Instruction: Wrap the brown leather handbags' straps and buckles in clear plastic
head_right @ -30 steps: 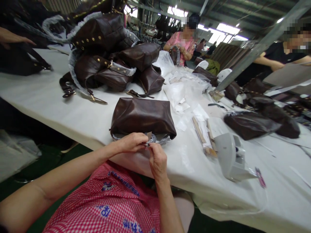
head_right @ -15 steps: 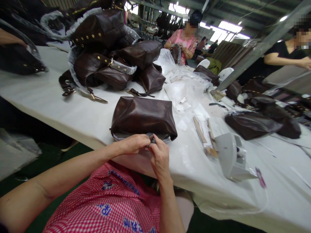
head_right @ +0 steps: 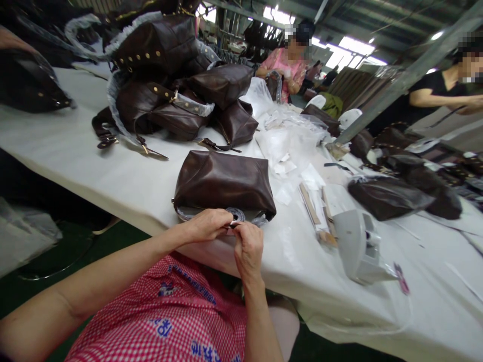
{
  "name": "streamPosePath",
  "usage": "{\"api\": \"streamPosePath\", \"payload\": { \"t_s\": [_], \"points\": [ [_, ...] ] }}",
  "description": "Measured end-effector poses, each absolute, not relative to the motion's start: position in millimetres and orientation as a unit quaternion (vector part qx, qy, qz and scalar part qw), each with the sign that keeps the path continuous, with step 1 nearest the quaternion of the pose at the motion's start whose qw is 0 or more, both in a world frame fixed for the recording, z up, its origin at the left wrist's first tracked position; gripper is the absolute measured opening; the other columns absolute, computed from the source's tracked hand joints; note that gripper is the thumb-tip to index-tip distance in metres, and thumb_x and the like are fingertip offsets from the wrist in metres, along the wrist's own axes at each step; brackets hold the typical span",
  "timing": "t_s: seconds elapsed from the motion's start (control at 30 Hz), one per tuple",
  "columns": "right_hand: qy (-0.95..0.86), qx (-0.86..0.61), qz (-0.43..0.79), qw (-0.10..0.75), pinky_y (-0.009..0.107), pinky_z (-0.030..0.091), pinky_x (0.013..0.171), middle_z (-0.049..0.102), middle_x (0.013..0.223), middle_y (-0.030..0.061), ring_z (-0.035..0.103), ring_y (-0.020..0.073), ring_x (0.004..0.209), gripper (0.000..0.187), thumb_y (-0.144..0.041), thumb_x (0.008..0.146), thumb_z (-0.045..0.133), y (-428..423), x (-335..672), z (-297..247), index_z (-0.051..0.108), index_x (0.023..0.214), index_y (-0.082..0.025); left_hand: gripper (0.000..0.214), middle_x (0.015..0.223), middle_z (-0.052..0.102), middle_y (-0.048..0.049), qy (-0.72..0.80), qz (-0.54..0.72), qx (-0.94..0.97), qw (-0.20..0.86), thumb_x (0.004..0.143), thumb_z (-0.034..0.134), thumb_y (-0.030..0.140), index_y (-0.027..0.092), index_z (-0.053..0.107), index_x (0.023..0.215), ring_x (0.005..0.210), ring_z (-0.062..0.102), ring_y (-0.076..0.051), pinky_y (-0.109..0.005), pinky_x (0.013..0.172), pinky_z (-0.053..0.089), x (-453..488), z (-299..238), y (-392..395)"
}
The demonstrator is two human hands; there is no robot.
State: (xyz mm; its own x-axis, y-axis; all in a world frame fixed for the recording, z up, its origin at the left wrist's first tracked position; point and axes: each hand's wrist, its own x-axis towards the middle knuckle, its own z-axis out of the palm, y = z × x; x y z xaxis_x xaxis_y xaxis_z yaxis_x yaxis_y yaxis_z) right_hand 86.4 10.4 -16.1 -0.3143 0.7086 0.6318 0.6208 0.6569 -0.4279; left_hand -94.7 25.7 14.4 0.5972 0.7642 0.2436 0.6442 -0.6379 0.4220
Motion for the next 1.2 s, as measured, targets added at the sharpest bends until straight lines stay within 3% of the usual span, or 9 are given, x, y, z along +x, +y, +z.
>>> {"api": "streamPosePath", "payload": {
  "t_s": [0.13,0.37,0.5,0.77,0.97,1.2],
  "points": [
    [-0.798,-0.401,0.042,0.448,0.037,0.042,0.084,0.07,0.091,0.0038,0.062,0.0198,0.089,0.015,-0.015,0.091,0.05,10,84,-21,0.06,0.083,-0.021,0.024,0.085,0.065,-0.0035,0.469,0.207,0.843,0.161,0.083,0.064,0.032,0.018,0.049,0.096,0.079,0.063,-0.02,-0.026,0.066,0.045,-93,17,20],
    [-0.793,-0.395,0.028,0.462,0.038,0.047,0.085,0.067,0.097,0.0055,0.061,0.02,0.093,0.013,-0.016,0.09,0.052,11,86,-28,0.063,0.088,-0.022,0.007,0.087,0.067,-0.0029,0.489,0.224,0.835,0.116,0.086,0.058,0.024,0.02,0.054,0.09,0.085,0.063,-0.021,-0.029,0.075,0.046,-82,10,14],
    [-0.78,-0.396,0.001,0.485,0.039,0.051,0.082,0.061,0.106,0.0084,0.059,0.0209,0.097,0.016,-0.016,0.09,0.052,9,89,-34,0.067,0.09,-0.023,0.007,0.087,0.067,-0.003,0.472,0.233,0.845,0.094,0.089,0.057,0.026,0.02,0.056,0.092,0.085,0.063,-0.02,-0.029,0.077,0.046,-83,7,17],
    [-0.795,-0.335,0.004,0.506,0.039,0.056,0.083,0.069,0.103,0.0085,0.065,0.02,0.097,0.026,-0.006,0.089,0.047,6,94,-41,0.064,0.101,-0.022,0.013,0.088,0.067,-0.0056,0.392,0.24,0.888,0.02,0.092,0.054,0.029,0.018,0.061,0.095,0.086,0.062,-0.02,-0.031,0.08,0.045,-87,-4,21],
    [-0.806,-0.315,-0.009,0.501,0.038,0.057,0.084,0.07,0.103,0.0087,0.066,0.0198,0.099,0.028,-0.004,0.088,0.049,7,94,-38,0.063,0.103,-0.022,0.008,0.093,0.068,-0.0046,0.382,0.247,0.881,0.131,0.088,0.056,0.021,0.018,0.063,0.09,0.092,0.061,-0.018,-0.027,0.084,0.044,-95,7,23],
    [-0.798,-0.337,0.013,0.499,0.037,0.055,0.088,0.068,0.109,0.0101,0.064,0.0195,0.102,0.026,-0.005,0.089,0.047,6,93,-38,0.064,0.101,-0.021,0.01,0.083,0.067,0.0013,0.512,0.242,0.78,0.266,0.082,0.055,0.017,0.021,0.064,0.084,0.08,0.061,-0.016,-0.022,0.071,0.043,-87,25,16]
  ]
}}
